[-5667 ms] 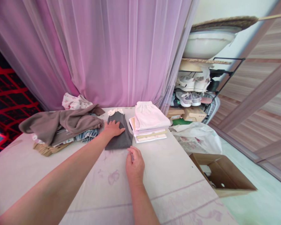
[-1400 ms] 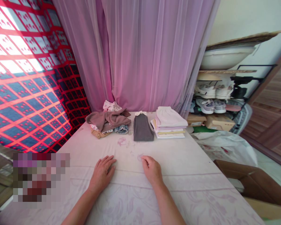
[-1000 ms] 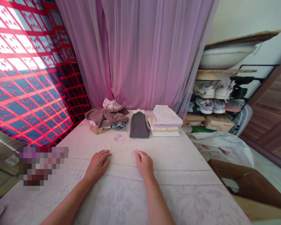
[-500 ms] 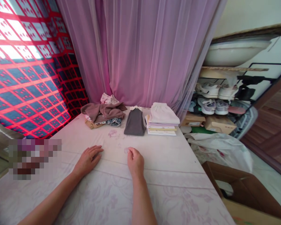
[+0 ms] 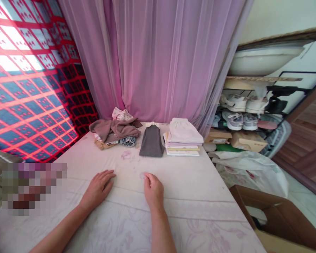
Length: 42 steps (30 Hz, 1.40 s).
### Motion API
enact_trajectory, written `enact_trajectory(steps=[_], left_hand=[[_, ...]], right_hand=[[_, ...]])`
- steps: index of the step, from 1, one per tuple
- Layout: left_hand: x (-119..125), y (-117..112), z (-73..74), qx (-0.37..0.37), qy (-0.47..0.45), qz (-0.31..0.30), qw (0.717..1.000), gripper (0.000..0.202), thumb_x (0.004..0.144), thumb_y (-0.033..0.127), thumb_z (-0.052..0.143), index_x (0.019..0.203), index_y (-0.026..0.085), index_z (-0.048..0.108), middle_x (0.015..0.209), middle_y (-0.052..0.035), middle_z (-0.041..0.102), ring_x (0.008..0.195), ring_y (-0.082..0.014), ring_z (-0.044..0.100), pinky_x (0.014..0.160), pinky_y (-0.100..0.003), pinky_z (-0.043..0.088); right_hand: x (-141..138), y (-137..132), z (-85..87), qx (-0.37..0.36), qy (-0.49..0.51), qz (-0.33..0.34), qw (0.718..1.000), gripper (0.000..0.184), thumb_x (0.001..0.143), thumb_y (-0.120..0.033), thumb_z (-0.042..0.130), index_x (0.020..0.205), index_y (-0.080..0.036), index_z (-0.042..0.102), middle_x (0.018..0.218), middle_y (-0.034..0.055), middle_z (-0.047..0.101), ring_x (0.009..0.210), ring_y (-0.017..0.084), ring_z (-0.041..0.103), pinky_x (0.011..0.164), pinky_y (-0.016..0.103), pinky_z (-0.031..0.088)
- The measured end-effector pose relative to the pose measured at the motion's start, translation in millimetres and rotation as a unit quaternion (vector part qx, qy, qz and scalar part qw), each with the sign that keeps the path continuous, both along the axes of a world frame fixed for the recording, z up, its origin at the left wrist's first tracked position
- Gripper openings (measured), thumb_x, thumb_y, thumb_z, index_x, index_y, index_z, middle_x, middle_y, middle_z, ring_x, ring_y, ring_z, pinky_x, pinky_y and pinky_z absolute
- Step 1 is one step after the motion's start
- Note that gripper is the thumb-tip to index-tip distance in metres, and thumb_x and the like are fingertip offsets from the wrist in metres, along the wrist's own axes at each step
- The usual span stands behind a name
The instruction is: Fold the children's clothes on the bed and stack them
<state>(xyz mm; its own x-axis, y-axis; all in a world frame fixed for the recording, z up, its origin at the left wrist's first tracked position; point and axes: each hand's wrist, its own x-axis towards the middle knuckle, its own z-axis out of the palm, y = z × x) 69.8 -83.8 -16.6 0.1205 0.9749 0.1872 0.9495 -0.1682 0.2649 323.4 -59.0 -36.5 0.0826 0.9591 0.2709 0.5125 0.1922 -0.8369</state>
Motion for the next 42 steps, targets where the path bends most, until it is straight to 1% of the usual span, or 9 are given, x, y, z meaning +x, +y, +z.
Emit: enact_trajectory(steps=[8,12,20,23,28,32,36,39,42], left_hand=[[5.5,-3.6,3.3,-0.009,-0.019,0.007,1.0,0.03,0.089,0.024,0.043,0.113,0.026,0.061,0.133,-0.0047,0.057,0.128,-0.0248,0.045,0.108,-0.052,0.028],[7.5,-5.9,4.9,-0.008,-0.031,0.009,0.999,0.032,0.089,0.024,0.043,0.115,0.026,0.06,0.134,-0.0051,0.057,0.129,-0.0253,0.044,0.11,-0.052,0.026],[-3.8,-1.3,-8.1,-0.007,-0.07,-0.003,0.998,0.045,0.086,0.025,0.048,0.131,0.023,0.052,0.136,-0.0094,0.055,0.13,-0.0259,0.043,0.112,-0.051,0.025],[-20.3,17.6,-1.5,-0.004,-0.058,0.019,0.998,0.049,0.087,0.028,0.047,0.136,0.021,0.048,0.142,-0.0102,0.049,0.134,-0.0277,0.039,0.112,-0.051,0.024],[-54.3,75.0,31.3,0.045,-0.005,0.111,0.993,0.05,0.09,0.031,0.045,0.14,0.024,0.044,0.147,-0.0109,0.04,0.137,-0.0298,0.033,0.111,-0.05,0.024],[-69.9,113.0,50.2,0.017,0.053,0.14,0.989,0.052,0.089,0.032,0.047,0.14,0.027,0.043,0.146,-0.0114,0.041,0.135,-0.0296,0.035,0.109,-0.049,0.027],[-73.1,132.8,55.4,-0.005,0.065,0.133,0.989,0.049,0.089,0.031,0.046,0.138,0.027,0.046,0.139,-0.0115,0.05,0.128,-0.0291,0.042,0.106,-0.05,0.03],[-72.2,141.4,58.8,-0.017,0.066,0.139,0.988,0.049,0.09,0.033,0.043,0.139,0.026,0.044,0.139,-0.0108,0.051,0.129,-0.0292,0.042,0.107,-0.05,0.028],[-70.3,146.4,63.6,-0.032,0.067,0.149,0.986,0.051,0.091,0.037,0.042,0.141,0.03,0.04,0.142,-0.0078,0.049,0.132,-0.03,0.039,0.108,-0.055,0.024]], right_hand=[[1.5,-2.3,1.0,0.009,-0.016,-0.005,1.0,0.038,0.081,-0.042,0.043,0.09,-0.021,0.073,0.089,0.0065,0.075,0.077,0.02,0.067,0.079,0.03,0.053],[5.1,-1.7,-0.6,-0.007,-0.011,0.0,1.0,0.04,0.079,-0.047,0.045,0.09,-0.021,0.073,0.086,0.0077,0.075,0.076,0.021,0.068,0.076,0.03,0.053],[8.2,-0.3,-8.6,-0.06,0.034,-0.019,0.997,0.047,0.074,-0.054,0.048,0.092,-0.019,0.073,0.083,0.0081,0.075,0.071,0.022,0.068,0.067,0.029,0.053],[8.2,0.3,-8.6,-0.074,0.037,-0.03,0.996,0.049,0.072,-0.056,0.048,0.091,-0.018,0.073,0.081,0.0075,0.074,0.068,0.022,0.067,0.066,0.03,0.052],[8.3,1.5,-8.1,-0.086,0.041,-0.043,0.995,0.052,0.07,-0.058,0.048,0.092,-0.018,0.072,0.079,0.0071,0.074,0.066,0.022,0.067,0.064,0.029,0.051],[9.1,1.7,-8.8,-0.09,0.046,-0.041,0.994,0.052,0.07,-0.058,0.048,0.092,-0.017,0.072,0.079,0.0071,0.074,0.065,0.021,0.067,0.064,0.028,0.051],[8.9,2.4,-8.4,-0.084,0.046,-0.035,0.995,0.05,0.072,-0.056,0.048,0.091,-0.017,0.072,0.078,0.0073,0.074,0.064,0.02,0.066,0.062,0.027,0.051],[7.9,3.0,-7.0,-0.076,0.049,-0.037,0.995,0.049,0.072,-0.056,0.047,0.09,-0.017,0.072,0.078,0.0073,0.074,0.063,0.02,0.066,0.062,0.027,0.052],[6.8,2.7,-5.6,-0.077,0.058,-0.033,0.995,0.049,0.072,-0.056,0.048,0.089,-0.018,0.072,0.078,0.0076,0.074,0.064,0.021,0.067,0.062,0.028,0.052]])
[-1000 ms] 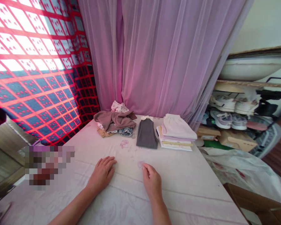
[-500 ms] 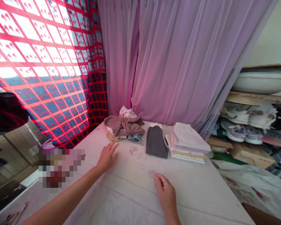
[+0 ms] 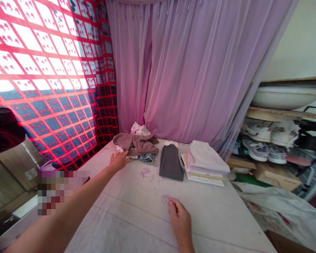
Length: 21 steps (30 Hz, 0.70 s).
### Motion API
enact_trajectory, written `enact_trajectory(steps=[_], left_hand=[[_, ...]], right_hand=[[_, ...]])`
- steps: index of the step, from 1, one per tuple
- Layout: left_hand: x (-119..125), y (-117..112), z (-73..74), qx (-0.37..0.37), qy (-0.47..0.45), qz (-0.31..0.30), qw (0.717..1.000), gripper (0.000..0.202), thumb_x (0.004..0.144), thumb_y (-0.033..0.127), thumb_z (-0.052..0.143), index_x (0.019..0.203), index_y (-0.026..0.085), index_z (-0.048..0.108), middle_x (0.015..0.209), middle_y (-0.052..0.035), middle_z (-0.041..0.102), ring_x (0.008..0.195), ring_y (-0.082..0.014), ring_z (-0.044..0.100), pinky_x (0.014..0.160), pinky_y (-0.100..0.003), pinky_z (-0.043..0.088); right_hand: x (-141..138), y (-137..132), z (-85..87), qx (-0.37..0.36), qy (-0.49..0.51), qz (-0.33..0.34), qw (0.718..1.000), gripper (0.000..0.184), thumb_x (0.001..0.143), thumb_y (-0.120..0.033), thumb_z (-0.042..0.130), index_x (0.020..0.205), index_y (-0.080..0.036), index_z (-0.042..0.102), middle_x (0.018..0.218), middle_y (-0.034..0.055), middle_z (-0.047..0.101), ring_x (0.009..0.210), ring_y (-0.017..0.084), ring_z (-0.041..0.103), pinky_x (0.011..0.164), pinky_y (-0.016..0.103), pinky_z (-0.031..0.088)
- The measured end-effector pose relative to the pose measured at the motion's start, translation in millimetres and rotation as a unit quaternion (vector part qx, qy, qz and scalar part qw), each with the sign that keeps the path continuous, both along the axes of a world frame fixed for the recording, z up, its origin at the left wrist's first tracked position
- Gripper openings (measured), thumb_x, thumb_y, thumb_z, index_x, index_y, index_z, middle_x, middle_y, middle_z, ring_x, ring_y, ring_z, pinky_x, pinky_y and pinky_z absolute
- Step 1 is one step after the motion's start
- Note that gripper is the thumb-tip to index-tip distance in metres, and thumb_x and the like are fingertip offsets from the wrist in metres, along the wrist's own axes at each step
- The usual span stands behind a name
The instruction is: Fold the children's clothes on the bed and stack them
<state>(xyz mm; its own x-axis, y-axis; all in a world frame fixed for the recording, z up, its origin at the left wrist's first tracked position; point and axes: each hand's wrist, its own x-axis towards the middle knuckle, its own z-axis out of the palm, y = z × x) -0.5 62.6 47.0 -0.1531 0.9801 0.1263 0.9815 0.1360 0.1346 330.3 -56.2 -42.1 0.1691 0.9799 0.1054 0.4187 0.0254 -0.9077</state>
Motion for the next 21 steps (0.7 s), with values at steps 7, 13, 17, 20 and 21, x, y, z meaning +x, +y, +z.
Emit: enact_trajectory(steps=[7,13,17,20,21], left_hand=[[8.0,3.5,4.5,-0.018,0.007,0.014,1.0,0.054,0.085,0.032,0.052,0.138,0.031,0.045,0.137,-0.0134,0.053,0.127,-0.0343,0.046,0.106,-0.062,0.021],[15.2,1.7,14.2,0.048,-0.032,0.017,0.998,0.047,0.088,0.03,0.049,0.135,0.023,0.049,0.138,-0.0116,0.054,0.127,-0.0293,0.047,0.109,-0.054,0.027],[24.3,1.5,35.7,0.115,-0.076,0.008,0.99,0.051,0.092,0.031,0.043,0.142,0.021,0.041,0.138,-0.008,0.054,0.123,-0.0228,0.052,0.106,-0.039,0.037],[36.3,-7.6,55.2,0.214,-0.213,-0.037,0.953,0.051,0.09,0.031,0.048,0.139,0.019,0.046,0.131,-0.0065,0.06,0.116,-0.0208,0.058,0.099,-0.033,0.045],[41.2,-15.2,60.1,0.247,-0.269,-0.059,0.929,0.05,0.089,0.031,0.049,0.137,0.018,0.048,0.129,-0.0063,0.062,0.114,-0.0204,0.059,0.099,-0.032,0.045]], right_hand=[[-1.2,-0.6,1.5,0.005,0.016,0.003,1.0,0.047,0.072,-0.054,0.048,0.089,-0.017,0.073,0.078,0.0081,0.074,0.063,0.02,0.067,0.063,0.028,0.053],[-2.0,0.1,5.3,0.029,0.023,-0.004,0.999,0.044,0.071,-0.053,0.049,0.085,-0.018,0.073,0.073,0.0072,0.073,0.059,0.02,0.065,0.059,0.028,0.052],[-2.5,-0.3,6.7,0.017,0.027,-0.005,0.999,0.047,0.07,-0.055,0.048,0.085,-0.018,0.073,0.074,0.0075,0.073,0.06,0.02,0.065,0.06,0.028,0.052],[-3.1,-0.8,7.3,0.006,0.042,-0.005,0.999,0.048,0.07,-0.056,0.05,0.086,-0.018,0.073,0.075,0.0078,0.073,0.06,0.02,0.065,0.06,0.029,0.052],[-3.2,-1.0,7.2,0.004,0.05,-0.007,0.999,0.049,0.069,-0.057,0.05,0.086,-0.017,0.073,0.075,0.008,0.073,0.06,0.02,0.065,0.06,0.029,0.052]])
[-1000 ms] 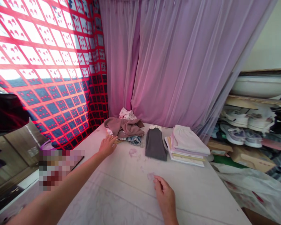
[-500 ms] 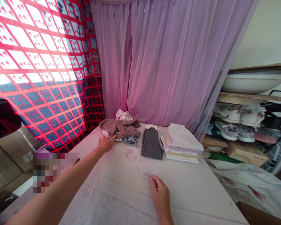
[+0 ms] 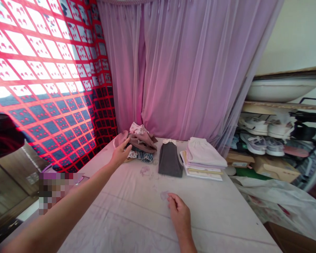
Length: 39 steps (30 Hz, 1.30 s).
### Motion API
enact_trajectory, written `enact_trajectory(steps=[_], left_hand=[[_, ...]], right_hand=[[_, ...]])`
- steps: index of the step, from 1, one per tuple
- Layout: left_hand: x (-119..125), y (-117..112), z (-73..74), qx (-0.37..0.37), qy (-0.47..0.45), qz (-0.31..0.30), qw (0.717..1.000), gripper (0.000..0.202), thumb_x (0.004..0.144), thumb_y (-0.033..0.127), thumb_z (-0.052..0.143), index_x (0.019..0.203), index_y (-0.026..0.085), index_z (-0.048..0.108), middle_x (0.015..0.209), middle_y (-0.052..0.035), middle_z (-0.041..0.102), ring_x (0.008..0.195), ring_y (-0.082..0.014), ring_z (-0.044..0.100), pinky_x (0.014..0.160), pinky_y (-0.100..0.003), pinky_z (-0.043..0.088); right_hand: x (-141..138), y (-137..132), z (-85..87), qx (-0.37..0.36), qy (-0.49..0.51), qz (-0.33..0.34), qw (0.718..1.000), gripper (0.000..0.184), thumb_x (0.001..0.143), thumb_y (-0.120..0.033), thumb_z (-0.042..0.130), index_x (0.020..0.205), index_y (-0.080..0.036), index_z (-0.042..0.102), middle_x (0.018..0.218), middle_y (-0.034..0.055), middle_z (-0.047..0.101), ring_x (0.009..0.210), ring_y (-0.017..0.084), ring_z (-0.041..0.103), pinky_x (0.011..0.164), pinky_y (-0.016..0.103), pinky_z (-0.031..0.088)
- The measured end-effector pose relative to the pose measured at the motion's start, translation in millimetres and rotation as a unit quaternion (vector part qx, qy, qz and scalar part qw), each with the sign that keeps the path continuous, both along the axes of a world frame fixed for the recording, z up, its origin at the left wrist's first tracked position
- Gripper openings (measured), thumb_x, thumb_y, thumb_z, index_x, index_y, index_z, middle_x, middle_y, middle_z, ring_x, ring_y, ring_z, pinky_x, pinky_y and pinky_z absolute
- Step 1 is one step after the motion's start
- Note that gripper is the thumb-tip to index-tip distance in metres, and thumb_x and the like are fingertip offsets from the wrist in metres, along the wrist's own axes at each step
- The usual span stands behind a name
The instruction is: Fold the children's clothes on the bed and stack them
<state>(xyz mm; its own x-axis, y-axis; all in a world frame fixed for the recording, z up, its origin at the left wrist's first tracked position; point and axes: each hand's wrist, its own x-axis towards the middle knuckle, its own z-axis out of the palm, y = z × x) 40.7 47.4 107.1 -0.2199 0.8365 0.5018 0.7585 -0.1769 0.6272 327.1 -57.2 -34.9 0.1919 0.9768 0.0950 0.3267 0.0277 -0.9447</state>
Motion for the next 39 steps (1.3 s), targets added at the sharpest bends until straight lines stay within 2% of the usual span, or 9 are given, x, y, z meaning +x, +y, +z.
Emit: enact_trajectory(steps=[3,6,8,11,16,22,25,33,39], left_hand=[[15.8,-39.5,4.7,0.064,-0.101,-0.066,0.991,0.048,0.089,0.036,0.048,0.134,0.018,0.052,0.128,-0.0063,0.063,0.109,-0.0187,0.062,0.097,-0.031,0.047],[28.6,-93.6,-6.1,0.082,-0.135,-0.096,0.983,0.049,0.089,0.041,0.046,0.132,0.018,0.054,0.129,-0.0067,0.062,0.113,-0.0193,0.061,0.099,-0.032,0.046],[32.3,-126.0,-18.0,0.061,-0.11,-0.108,0.986,0.045,0.089,0.042,0.045,0.125,0.019,0.061,0.124,-0.0062,0.065,0.115,-0.0202,0.06,0.099,-0.032,0.046],[27.4,-154.6,-35.9,-0.031,-0.058,-0.11,0.992,0.044,0.088,0.046,0.045,0.118,0.023,0.066,0.099,-0.0041,0.074,0.088,-0.0185,0.07,0.079,-0.026,0.053],[-2.3,-155.2,-63.6,-0.1,-0.022,0.0,0.995,0.045,0.086,0.049,0.041,0.112,0.026,0.069,0.059,0.0013,0.067,0.057,-0.0152,0.064,0.059,-0.022,0.046],[-33.1,-152.8,-110.0,-0.089,-0.129,0.085,0.984,0.054,0.08,0.055,0.041,0.113,0.02,0.066,0.048,0.0053,0.054,0.048,-0.0156,0.056,0.053,-0.025,0.042],[-39.6,-153.0,-124.3,-0.075,-0.196,0.098,0.973,0.058,0.078,0.057,0.041,0.114,0.018,0.065,0.046,0.0063,0.051,0.046,-0.016,0.053,0.05,-0.025,0.04],[-40.7,-150.5,-119.7,-0.071,-0.281,0.056,0.955,0.059,0.076,0.058,0.046,0.112,0.014,0.064,0.044,0.0072,0.048,0.043,-0.0141,0.048,0.048,-0.025,0.039],[-43.2,-149.9,-121.7,-0.075,-0.291,0.041,0.953,0.058,0.075,0.06,0.046,0.107,0.015,0.065,0.045,0.0071,0.049,0.044,-0.0141,0.049,0.05,-0.025,0.039]], right_hand=[[1.6,0.1,-1.6,0.007,0.038,-0.029,0.999,0.05,0.068,-0.058,0.053,0.087,-0.016,0.072,0.076,0.0086,0.073,0.061,0.02,0.064,0.059,0.029,0.052],[6.4,0.8,-4.6,0.026,0.098,-0.097,0.99,0.053,0.067,-0.059,0.056,0.09,-0.013,0.071,0.078,0.0094,0.072,0.062,0.019,0.063,0.055,0.028,0.05],[10.2,1.3,-6.6,0.034,0.137,-0.135,0.981,0.055,0.067,-0.058,0.058,0.093,-0.012,0.069,0.079,0.01,0.072,0.063,0.019,0.063,0.053,0.027,0.048],[13.2,1.9,-9.6,0.037,0.164,-0.149,0.974,0.056,0.068,-0.057,0.06,0.097,-0.01,0.068,0.081,0.0108,0.072,0.064,0.018,0.063,0.054,0.026,0.048],[10.9,2.3,-13.7,0.04,0.095,-0.147,0.984,0.058,0.07,-0.059,0.057,0.104,-0.013,0.066,0.087,0.0091,0.072,0.075,0.021,0.065,0.067,0.03,0.051],[2.9,1.3,-11.5,0.119,-0.08,-0.078,0.987,0.049,0.074,-0.058,0.052,0.097,-0.018,0.07,0.103,0.011,0.068,0.094,0.024,0.063,0.084,0.036,0.049],[-5.1,7.0,-2.8,0.125,-0.136,-0.056,0.981,0.045,0.073,-0.055,0.054,0.096,-0.02,0.071,0.104,0.0106,0.067,0.098,0.024,0.061,0.092,0.039,0.046],[-37.4,50.1,49.2,0.042,-0.085,-0.021,0.995,0.036,0.067,-0.048,0.055,0.079,-0.018,0.07,0.09,0.0094,0.07,0.083,0.022,0.064,0.081,0.034,0.049],[-47.2,66.5,67.5,0.012,-0.094,-0.012,0.995,0.025,0.063,-0.036,0.062,0.078,-0.018,0.07,0.068,0.002,0.07,0.064,0.017,0.063,0.062,0.027,0.047]])
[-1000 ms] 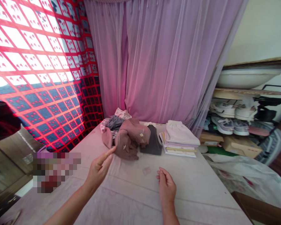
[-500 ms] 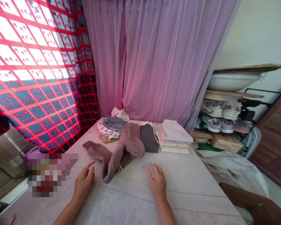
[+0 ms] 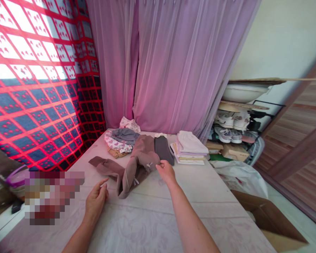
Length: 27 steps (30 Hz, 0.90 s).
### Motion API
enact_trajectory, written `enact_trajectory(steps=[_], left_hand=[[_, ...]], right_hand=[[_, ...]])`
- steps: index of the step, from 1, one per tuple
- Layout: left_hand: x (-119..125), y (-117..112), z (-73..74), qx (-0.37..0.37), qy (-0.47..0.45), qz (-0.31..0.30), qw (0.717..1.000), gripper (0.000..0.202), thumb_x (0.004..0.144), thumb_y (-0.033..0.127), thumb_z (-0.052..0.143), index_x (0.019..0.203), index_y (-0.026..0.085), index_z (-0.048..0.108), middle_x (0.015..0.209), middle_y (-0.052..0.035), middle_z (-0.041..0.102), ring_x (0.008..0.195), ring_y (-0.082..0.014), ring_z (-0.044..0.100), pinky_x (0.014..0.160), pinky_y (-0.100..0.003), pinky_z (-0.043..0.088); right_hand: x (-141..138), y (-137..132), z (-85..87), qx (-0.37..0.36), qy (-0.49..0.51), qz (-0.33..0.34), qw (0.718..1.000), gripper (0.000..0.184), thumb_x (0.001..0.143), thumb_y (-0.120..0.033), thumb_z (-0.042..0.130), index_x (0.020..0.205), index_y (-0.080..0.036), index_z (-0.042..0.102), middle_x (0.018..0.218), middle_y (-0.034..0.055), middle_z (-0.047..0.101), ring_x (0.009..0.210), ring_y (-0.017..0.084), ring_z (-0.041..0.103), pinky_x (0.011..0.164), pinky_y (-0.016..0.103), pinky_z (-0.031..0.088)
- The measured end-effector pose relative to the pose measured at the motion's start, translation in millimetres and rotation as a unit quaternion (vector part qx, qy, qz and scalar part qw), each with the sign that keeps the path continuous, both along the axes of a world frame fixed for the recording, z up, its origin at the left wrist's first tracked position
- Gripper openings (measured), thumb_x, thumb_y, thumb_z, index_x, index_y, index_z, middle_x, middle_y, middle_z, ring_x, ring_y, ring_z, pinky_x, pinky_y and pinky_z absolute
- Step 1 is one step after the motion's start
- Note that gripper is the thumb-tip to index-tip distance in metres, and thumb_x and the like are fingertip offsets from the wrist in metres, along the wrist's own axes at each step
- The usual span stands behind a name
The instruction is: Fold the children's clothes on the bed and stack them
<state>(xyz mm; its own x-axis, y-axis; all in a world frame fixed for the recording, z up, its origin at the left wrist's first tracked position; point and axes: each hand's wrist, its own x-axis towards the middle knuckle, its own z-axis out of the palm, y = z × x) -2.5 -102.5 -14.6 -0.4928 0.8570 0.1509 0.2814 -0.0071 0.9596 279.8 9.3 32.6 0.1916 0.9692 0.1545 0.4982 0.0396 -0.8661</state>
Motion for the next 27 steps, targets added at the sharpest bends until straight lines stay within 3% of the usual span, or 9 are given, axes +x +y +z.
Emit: enact_trajectory(steps=[3,7,10,13,15,17,21,24,27], left_hand=[[-0.9,0.5,-1.1,0.008,-0.011,-0.001,1.0,0.055,0.076,0.058,0.047,0.107,0.016,0.065,0.046,0.0068,0.05,0.044,-0.014,0.049,0.05,-0.025,0.04],[-0.9,0.5,-1.8,0.022,-0.032,-0.013,0.999,0.054,0.077,0.056,0.047,0.109,0.015,0.063,0.047,0.0068,0.05,0.045,-0.0137,0.049,0.05,-0.025,0.041],[-0.8,1.4,-2.9,0.019,-0.038,-0.014,0.999,0.054,0.076,0.055,0.047,0.109,0.015,0.063,0.047,0.0063,0.052,0.045,-0.0142,0.051,0.05,-0.025,0.042],[-0.3,1.9,-2.7,0.016,-0.039,-0.014,0.999,0.054,0.076,0.055,0.047,0.107,0.015,0.063,0.049,0.0057,0.054,0.045,-0.0145,0.052,0.05,-0.026,0.044],[0.1,1.2,-0.9,0.016,-0.042,-0.016,0.999,0.054,0.075,0.056,0.048,0.107,0.015,0.063,0.051,0.005,0.056,0.046,-0.0145,0.054,0.05,-0.026,0.045],[0.4,0.0,1.6,0.013,-0.044,-0.02,0.999,0.053,0.074,0.055,0.049,0.107,0.015,0.063,0.055,0.004,0.058,0.048,-0.0147,0.056,0.051,-0.026,0.046],[0.1,-0.3,2.2,0.002,-0.036,-0.028,0.999,0.052,0.075,0.054,0.048,0.108,0.016,0.063,0.058,0.0033,0.061,0.05,-0.015,0.058,0.053,-0.027,0.048],[-1.0,2.2,-3.2,-0.009,-0.029,-0.026,0.999,0.053,0.074,0.055,0.048,0.108,0.017,0.063,0.059,0.0028,0.061,0.051,-0.0153,0.058,0.054,-0.027,0.048],[-2.0,4.8,-8.9,-0.015,-0.029,-0.026,0.999,0.054,0.073,0.056,0.048,0.108,0.017,0.063,0.06,0.0021,0.062,0.052,-0.0159,0.059,0.054,-0.027,0.048]], right_hand=[[3.7,0.7,18.4,-0.002,-0.018,0.0,1.0,0.019,0.06,-0.033,0.063,0.07,-0.018,0.069,0.058,-0.0012,0.065,0.058,0.016,0.059,0.057,0.025,0.043],[21.5,4.6,70.0,0.04,-0.054,0.005,0.998,0.02,0.063,-0.032,0.059,0.068,-0.016,0.069,0.053,-0.0036,0.059,0.055,0.014,0.054,0.054,0.024,0.038],[41.4,18.2,110.7,0.094,-0.066,-0.013,0.993,0.025,0.068,-0.031,0.056,0.078,-0.015,0.072,0.061,-0.0017,0.064,0.058,0.015,0.057,0.057,0.025,0.042],[60.8,38.1,127.4,0.136,-0.096,-0.079,0.983,0.031,0.07,-0.026,0.058,0.097,-0.015,0.071,0.075,0.0017,0.07,0.072,0.018,0.061,0.072,0.031,0.047],[71.7,47.1,120.0,0.117,-0.1,-0.117,0.981,0.036,0.072,-0.021,0.058,0.106,-0.016,0.068,0.087,0.0045,0.072,0.083,0.02,0.063,0.082,0.034,0.047],[81.3,47.3,100.1,0.085,-0.096,-0.133,0.983,0.036,0.072,-0.018,0.057,0.106,-0.015,0.068,0.094,0.0073,0.072,0.089,0.021,0.064,0.087,0.036,0.047],[97.2,21.5,40.7,0.03,-0.088,-0.171,0.981,0.035,0.07,-0.013,0.053,0.101,-0.016,0.068,0.1,0.0094,0.072,0.098,0.024,0.064,0.092,0.041,0.045],[101.8,-4.5,-3.3,-0.022,-0.073,-0.183,0.98,0.036,0.065,-0.012,0.054,0.096,-0.019,0.069,0.095,0.0078,0.072,0.095,0.024,0.065,0.09,0.038,0.046],[96.9,-19.9,-32.8,-0.059,-0.051,-0.156,0.985,0.036,0.06,-0.017,0.061,0.095,-0.021,0.068,0.096,0.0066,0.072,0.089,0.022,0.067,0.081,0.033,0.05]])
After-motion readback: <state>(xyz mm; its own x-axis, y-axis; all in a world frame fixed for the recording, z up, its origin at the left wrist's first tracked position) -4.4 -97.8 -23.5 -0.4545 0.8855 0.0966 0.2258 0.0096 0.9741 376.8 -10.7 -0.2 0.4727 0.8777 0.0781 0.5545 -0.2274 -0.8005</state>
